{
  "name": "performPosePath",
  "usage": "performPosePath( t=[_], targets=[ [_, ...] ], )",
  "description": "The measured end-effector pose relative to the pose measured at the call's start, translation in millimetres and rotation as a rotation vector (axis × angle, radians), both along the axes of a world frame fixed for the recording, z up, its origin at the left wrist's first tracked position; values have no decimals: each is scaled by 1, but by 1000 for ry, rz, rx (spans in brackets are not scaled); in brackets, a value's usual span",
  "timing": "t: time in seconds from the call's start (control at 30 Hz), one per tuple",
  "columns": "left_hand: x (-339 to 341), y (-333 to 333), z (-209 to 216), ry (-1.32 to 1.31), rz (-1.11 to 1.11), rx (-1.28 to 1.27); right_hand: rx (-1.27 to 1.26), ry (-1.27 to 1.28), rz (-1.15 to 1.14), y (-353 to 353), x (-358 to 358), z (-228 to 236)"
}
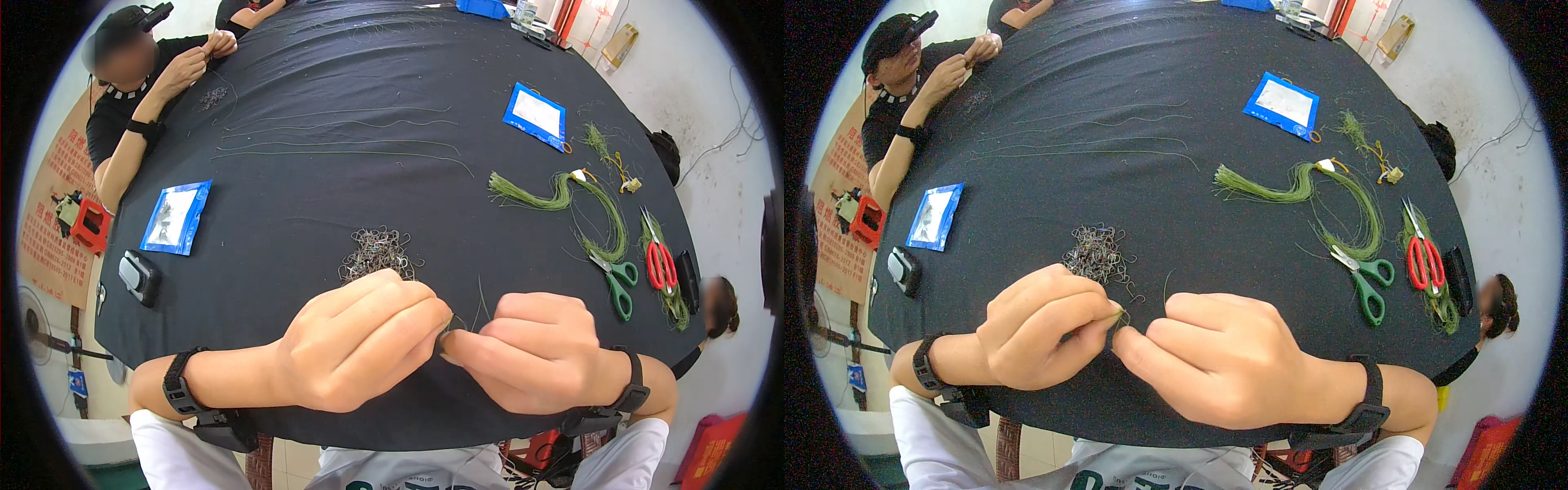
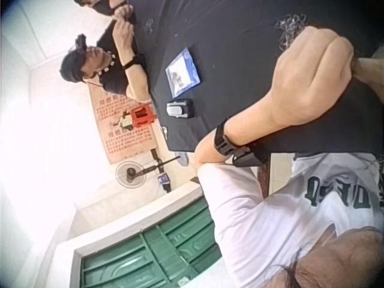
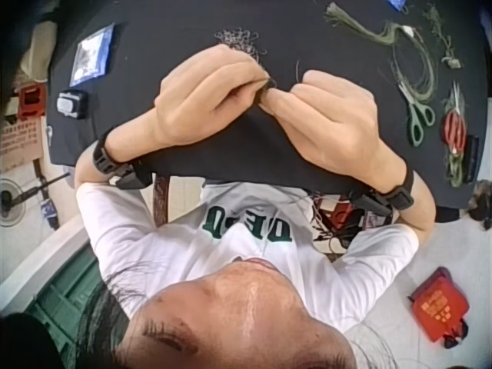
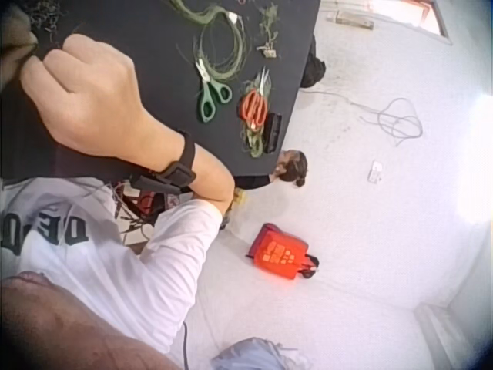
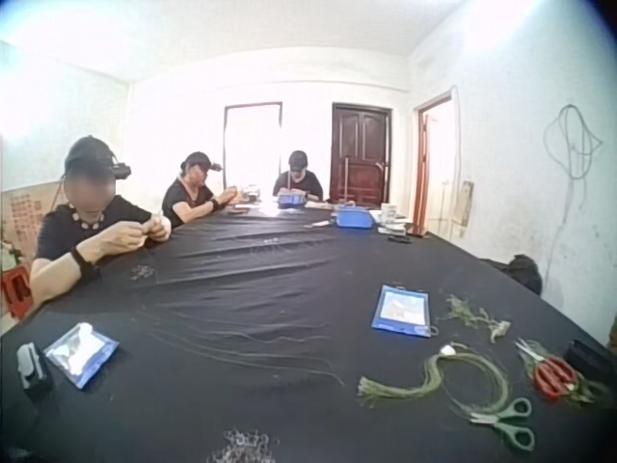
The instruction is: Tying and assembling green feather-like material onto small fishing hooks using fishing line.
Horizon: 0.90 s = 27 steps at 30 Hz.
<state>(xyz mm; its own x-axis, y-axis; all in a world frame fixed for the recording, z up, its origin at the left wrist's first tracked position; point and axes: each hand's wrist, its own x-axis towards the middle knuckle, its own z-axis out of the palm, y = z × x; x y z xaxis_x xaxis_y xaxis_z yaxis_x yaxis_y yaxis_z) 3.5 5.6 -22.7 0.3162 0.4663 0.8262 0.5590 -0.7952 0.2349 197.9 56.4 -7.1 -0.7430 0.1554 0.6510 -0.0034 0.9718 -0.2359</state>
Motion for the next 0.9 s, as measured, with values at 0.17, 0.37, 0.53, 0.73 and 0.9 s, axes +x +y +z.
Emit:
performPosePath(
  t=[0.17, 0.37, 0.53, 0.73, 0.9],
  targets=[
    [0, 1, -2, 132, -47, 121, -11, 143, -126, 1, 0, 9],
    [1, -2, -2, 12, -117, 16, -117, 85, -119, 13, 0, 1],
    [2, 0, -2, -70, -152, -137, -299, 48, -93, 16, 0, -3],
    [1, -3, 1, -88, -169, -260, -334, 47, -94, 15, 0, -3],
    [1, -3, 3, -97, -169, -276, -342, 40, -109, 15, 1, -2]
  ],
)
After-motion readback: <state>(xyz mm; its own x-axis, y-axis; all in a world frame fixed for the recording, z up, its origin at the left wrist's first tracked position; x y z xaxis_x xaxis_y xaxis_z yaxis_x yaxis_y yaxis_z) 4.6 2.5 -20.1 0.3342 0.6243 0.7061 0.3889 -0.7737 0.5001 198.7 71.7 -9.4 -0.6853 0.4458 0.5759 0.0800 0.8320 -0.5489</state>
